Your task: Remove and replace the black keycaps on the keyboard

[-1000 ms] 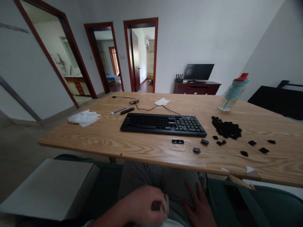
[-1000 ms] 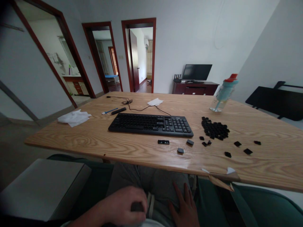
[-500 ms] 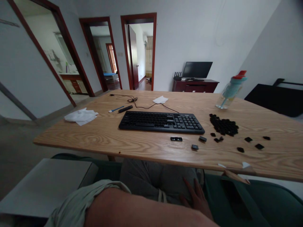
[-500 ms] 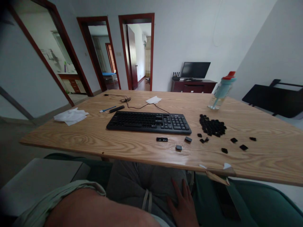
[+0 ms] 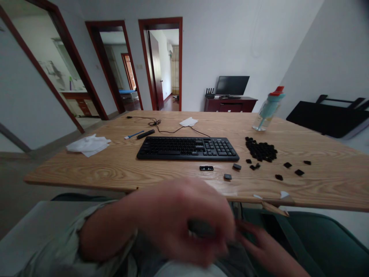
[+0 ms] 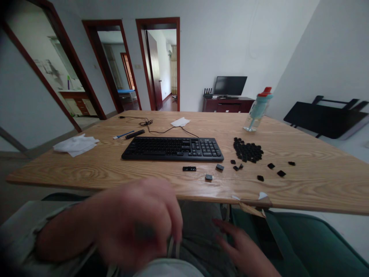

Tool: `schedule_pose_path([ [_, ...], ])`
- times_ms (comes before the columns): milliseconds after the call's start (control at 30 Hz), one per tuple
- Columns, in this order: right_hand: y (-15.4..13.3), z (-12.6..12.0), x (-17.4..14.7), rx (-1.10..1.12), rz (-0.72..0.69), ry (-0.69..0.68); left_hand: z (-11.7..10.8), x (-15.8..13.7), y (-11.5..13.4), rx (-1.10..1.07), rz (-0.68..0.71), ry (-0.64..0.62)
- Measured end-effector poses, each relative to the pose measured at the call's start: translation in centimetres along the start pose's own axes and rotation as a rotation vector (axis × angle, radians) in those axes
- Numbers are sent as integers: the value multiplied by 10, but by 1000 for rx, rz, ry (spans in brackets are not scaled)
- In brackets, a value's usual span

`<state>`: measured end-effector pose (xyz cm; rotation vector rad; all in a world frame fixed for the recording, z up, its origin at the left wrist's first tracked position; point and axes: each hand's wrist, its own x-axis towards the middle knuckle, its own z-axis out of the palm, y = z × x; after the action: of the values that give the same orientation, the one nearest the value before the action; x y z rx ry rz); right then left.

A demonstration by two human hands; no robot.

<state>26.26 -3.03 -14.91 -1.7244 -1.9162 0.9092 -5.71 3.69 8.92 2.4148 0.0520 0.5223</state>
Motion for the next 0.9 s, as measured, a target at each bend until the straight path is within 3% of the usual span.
schedule_pose_path([
  [67,-23,-37,-12,11,-46,28,-42,-4,-24,150,-199,253],
  [200,-62,-97,-17,-48,-209,231,-117,-37,-115,423,-591,675],
  [267,-71,-121,-6,-128,-246,287,-137,-62,-159,466,-710,939],
  [367,-71,-148,22,-274,-227,362,-148,-97,-196,469,-808,1092],
  [533,-65,-162,58,-457,-207,381,-152,-124,-208,467,-877,1145],
  [733,-96,-158,70,-488,-390,253,-150,-120,-211,463,-891,1118],
  [900,-81,-189,85,-441,-214,306,-149,-120,-210,477,-872,1102],
])
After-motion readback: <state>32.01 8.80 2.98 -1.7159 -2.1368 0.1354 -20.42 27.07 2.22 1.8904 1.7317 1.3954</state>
